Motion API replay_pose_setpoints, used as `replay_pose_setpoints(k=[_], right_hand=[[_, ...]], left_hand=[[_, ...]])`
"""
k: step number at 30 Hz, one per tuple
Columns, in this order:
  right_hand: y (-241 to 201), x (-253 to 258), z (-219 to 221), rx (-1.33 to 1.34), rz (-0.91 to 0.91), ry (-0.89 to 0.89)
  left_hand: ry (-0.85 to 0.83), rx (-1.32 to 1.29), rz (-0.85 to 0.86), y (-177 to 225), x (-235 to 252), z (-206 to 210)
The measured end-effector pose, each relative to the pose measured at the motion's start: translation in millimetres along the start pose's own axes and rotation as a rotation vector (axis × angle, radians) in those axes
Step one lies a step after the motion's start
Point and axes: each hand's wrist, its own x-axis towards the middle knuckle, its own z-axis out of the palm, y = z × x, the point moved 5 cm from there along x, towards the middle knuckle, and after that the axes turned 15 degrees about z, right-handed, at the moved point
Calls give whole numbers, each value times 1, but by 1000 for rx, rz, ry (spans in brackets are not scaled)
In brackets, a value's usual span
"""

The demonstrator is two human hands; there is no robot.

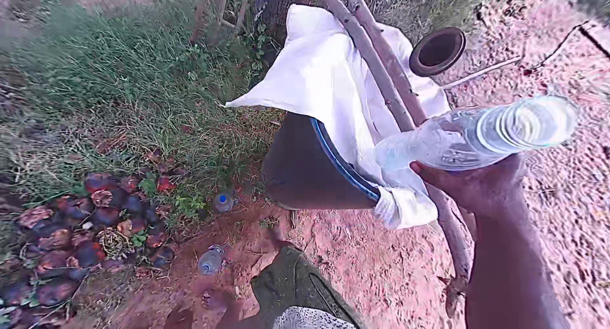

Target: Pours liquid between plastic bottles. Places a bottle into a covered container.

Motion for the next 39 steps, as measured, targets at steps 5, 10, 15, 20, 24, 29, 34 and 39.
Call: replay_pose_setpoints(k=[5, 10, 15, 20, 24, 29, 34, 39], right_hand=[[42, 10, 2, 194, 142, -39], [87, 14, 23, 438, 226, -150], [116, 28, 45, 353, 317, -281], [128, 44, 86, 268, 350, -521], [137, 46, 112, 193, 356, -679], [141, 49, 143, -114, 427, -871], [151, 50, 209, -341, 582, -952], [5, 111, 179, -398, 446, -900]], left_hand=[[207, -172, 799, 240, 68, -34], [-10, 71, 1515, 566, 64, -18], [-383, 999, 1501, 692, 75, 93], [-422, 1438, 1365, 699, 124, 142], [-354, 1366, 1487, 706, 142, 144], [-199, 962, 1543, 748, 139, 130], [-238, 928, 1530, 768, 126, 140], [-283, 878, 1584, 752, 123, 133]])
